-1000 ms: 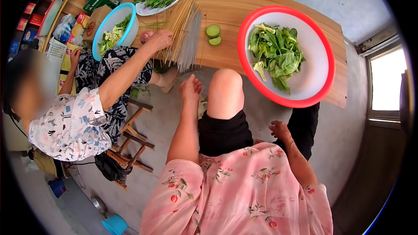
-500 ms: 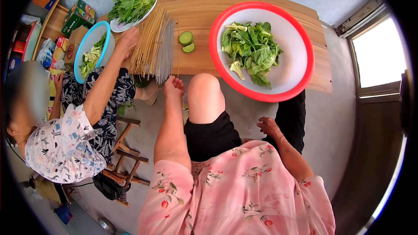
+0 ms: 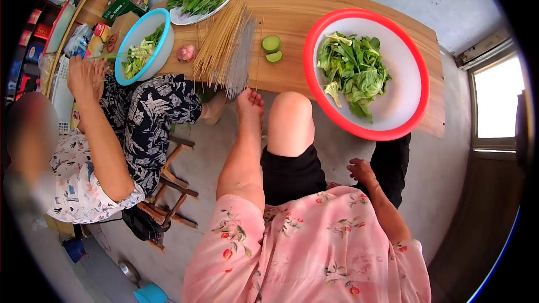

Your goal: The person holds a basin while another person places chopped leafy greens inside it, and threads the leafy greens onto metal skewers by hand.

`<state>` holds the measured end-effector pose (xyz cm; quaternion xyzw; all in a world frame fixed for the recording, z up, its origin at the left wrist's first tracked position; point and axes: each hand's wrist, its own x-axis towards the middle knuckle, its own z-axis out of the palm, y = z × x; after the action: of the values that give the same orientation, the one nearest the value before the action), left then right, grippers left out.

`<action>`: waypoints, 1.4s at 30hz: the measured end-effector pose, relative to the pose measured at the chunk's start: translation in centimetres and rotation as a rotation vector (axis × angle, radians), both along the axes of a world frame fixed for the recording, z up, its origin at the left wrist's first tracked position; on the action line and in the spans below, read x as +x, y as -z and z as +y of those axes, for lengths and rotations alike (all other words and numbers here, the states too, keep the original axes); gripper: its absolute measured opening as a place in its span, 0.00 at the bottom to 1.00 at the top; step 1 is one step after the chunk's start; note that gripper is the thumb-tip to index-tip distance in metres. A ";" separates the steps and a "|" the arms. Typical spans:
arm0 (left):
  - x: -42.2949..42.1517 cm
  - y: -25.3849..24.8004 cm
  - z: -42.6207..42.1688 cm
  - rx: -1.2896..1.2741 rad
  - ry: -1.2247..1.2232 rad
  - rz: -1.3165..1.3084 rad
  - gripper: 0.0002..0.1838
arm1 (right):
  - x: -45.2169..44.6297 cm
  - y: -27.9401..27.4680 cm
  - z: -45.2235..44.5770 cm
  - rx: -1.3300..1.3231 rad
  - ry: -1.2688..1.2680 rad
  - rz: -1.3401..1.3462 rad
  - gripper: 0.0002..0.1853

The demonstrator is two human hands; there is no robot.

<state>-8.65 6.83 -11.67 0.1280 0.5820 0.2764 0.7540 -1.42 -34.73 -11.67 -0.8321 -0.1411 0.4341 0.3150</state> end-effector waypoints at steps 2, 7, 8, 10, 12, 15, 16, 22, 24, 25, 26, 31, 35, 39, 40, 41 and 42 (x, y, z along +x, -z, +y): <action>0.2 -0.9 0.0 -0.010 -0.031 0.007 0.09 | 0.1 0.2 -0.1 -0.035 -0.014 0.014 0.17; 0.3 0.4 1.1 0.009 -0.050 0.041 0.07 | -0.2 0.0 0.0 -0.026 0.006 -0.036 0.16; 0.4 0.5 1.1 0.009 -0.070 0.049 0.07 | -0.2 -0.1 0.2 -0.024 -0.007 -0.035 0.16; 0.3 -0.2 0.5 0.035 -0.071 0.002 0.07 | -0.2 0.1 0.0 -0.026 -0.041 -0.062 0.16; 0.0 -0.9 0.0 0.024 -0.030 -0.015 0.06 | 0.0 1.9 -0.9 0.033 -0.179 -0.190 0.15; -0.3 -2.4 -1.3 0.049 -0.012 0.046 0.06 | 0.2 3.1 -1.4 0.097 -0.278 -0.227 0.17; -0.5 -2.1 -1.3 0.049 -0.003 0.042 0.06 | 0.1 3.0 -1.1 -0.008 -0.149 -0.143 0.17; -1.9 -3.6 -2.5 0.113 0.113 -0.023 0.06 | -0.1 2.1 -0.7 0.006 -0.062 -0.190 0.16; -1.8 -4.4 -2.4 0.051 0.108 -0.071 0.06 | -0.2 1.5 -0.4 0.004 -0.064 -0.188 0.14; -2.0 -4.8 -2.3 -0.009 0.087 -0.113 0.06 | -0.2 1.1 -0.3 0.006 -0.082 -0.181 0.13; -2.0 -5.3 -2.3 -0.050 0.092 -0.143 0.07 | -0.2 0.7 -0.5 0.010 -0.084 -0.182 0.13; -2.4 -3.8 -1.8 -0.080 0.071 -0.191 0.09 | 0.0 0.6 -0.9 0.128 -0.258 -0.290 0.11; -2.6 -4.7 -2.2 -0.170 0.020 -0.293 0.08 | -0.3 0.2 -0.8 0.072 -0.019 -0.095 0.17; -2.9 -5.6 -1.5 -0.243 -0.009 -0.432 0.07 | -0.2 -0.1 -1.1 0.032 -0.093 -0.082 0.20; -3.0 -6.2 -1.5 -0.276 -0.030 -0.472 0.07 | -0.3 -0.4 -1.1 0.037 -0.096 -0.090 0.20; -3.1 -6.7 -1.5 -0.307 -0.050 -0.514 0.07 | -0.2 -0.6 -1.1 0.039 -0.099 -0.098 0.20; -3.1 -6.9 -1.6 -0.304 -0.051 -0.520 0.07 | -0.3 -0.9 -1.2 0.030 -0.113 -0.100 0.20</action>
<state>-11.78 5.27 -4.72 -0.0758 0.4069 0.2284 0.8812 -1.70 -35.90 -10.82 -0.8387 -0.2097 0.4069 0.2949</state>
